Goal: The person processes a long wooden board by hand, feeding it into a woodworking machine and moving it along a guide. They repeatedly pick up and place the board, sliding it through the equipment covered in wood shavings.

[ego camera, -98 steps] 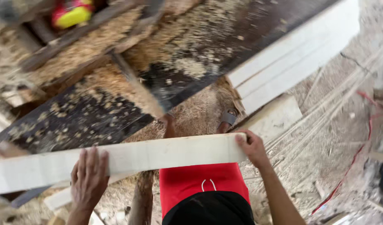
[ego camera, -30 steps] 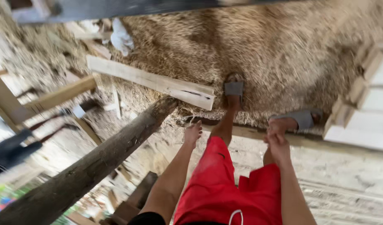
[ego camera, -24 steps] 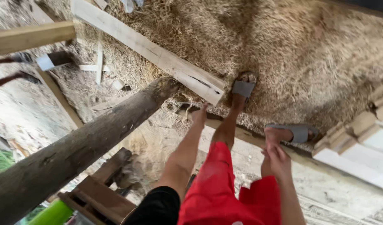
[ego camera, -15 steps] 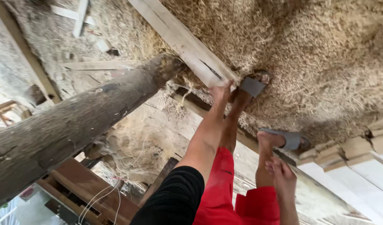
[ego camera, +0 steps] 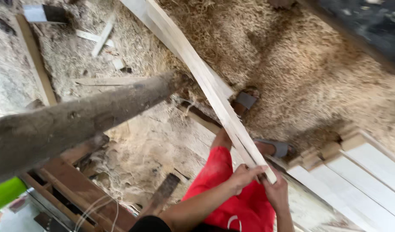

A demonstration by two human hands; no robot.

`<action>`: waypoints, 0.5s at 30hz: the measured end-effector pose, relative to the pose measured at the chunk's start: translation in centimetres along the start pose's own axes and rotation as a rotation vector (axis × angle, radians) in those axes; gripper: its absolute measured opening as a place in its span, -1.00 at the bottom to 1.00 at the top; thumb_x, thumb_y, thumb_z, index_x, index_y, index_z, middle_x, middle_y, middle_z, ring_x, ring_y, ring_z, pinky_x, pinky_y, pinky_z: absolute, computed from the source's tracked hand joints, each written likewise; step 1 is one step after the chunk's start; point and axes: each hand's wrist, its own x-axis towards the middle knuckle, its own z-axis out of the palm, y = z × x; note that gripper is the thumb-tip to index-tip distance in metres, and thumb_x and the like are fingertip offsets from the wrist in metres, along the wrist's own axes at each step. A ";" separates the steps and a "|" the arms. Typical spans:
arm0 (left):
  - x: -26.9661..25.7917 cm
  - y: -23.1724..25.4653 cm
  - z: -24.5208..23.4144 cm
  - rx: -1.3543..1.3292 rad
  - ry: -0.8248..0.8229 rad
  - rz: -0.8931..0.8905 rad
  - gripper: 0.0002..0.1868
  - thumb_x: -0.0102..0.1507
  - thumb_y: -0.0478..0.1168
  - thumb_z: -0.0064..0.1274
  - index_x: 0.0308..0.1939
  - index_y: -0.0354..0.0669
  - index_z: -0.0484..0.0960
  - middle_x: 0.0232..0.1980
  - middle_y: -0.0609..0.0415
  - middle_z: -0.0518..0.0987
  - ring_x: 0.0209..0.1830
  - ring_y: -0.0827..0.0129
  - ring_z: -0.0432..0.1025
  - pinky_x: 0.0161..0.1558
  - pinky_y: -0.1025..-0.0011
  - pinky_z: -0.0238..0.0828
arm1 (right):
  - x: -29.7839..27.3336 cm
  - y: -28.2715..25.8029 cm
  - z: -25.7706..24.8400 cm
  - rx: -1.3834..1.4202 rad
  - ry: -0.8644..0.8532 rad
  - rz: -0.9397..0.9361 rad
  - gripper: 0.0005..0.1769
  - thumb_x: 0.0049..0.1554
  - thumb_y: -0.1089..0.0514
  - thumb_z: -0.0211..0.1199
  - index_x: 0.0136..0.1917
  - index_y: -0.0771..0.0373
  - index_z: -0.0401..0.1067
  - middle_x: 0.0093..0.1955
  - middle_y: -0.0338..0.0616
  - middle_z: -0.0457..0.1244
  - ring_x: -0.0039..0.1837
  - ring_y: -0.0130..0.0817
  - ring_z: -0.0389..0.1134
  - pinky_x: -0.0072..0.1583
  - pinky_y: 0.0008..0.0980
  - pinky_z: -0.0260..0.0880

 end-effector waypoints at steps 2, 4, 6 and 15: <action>-0.6 -1.0 -0.2 -0.086 -0.085 -0.045 -0.36 0.35 0.16 0.26 0.18 -0.28 0.39 -0.06 0.04 0.51 -0.18 0.48 0.39 -0.16 0.53 0.36 | -5.7 1.7 -3.9 -0.097 0.052 -0.070 -0.44 0.05 0.08 0.41 0.31 0.22 0.50 0.02 0.00 0.47 0.02 -0.39 0.45 0.08 -0.37 0.44; 1.4 1.7 -2.0 -0.194 -0.060 0.065 -0.58 0.38 0.18 -0.04 0.12 0.04 0.61 -0.32 0.26 0.38 -0.51 0.63 0.24 -0.45 0.55 0.21 | -10.7 2.4 -6.9 -0.263 0.141 -0.161 -0.38 0.00 0.05 0.47 0.31 0.24 0.48 0.09 0.04 0.43 0.12 -0.39 0.42 0.12 -0.37 0.38; 3.6 4.5 -3.1 -0.382 -0.195 0.302 -0.44 0.48 0.20 -0.06 -0.02 -0.34 0.54 -0.30 0.03 0.53 -0.43 0.38 0.43 -0.42 0.35 0.42 | -15.2 2.7 -8.8 -0.283 0.163 0.101 -0.36 0.07 0.04 0.46 0.41 0.17 0.47 0.09 0.01 0.48 -0.06 -0.06 0.38 0.00 -0.20 0.41; -2.4 4.7 3.2 -0.519 -0.364 0.246 -0.56 0.22 0.15 0.31 0.00 0.02 0.57 -0.26 0.01 0.55 -0.33 0.26 0.50 -0.24 0.24 0.54 | -24.7 10.0 -14.2 -0.045 0.317 -0.116 -0.39 0.02 0.08 0.44 0.35 0.12 0.50 0.15 -0.04 0.45 0.19 -0.35 0.46 0.19 -0.36 0.45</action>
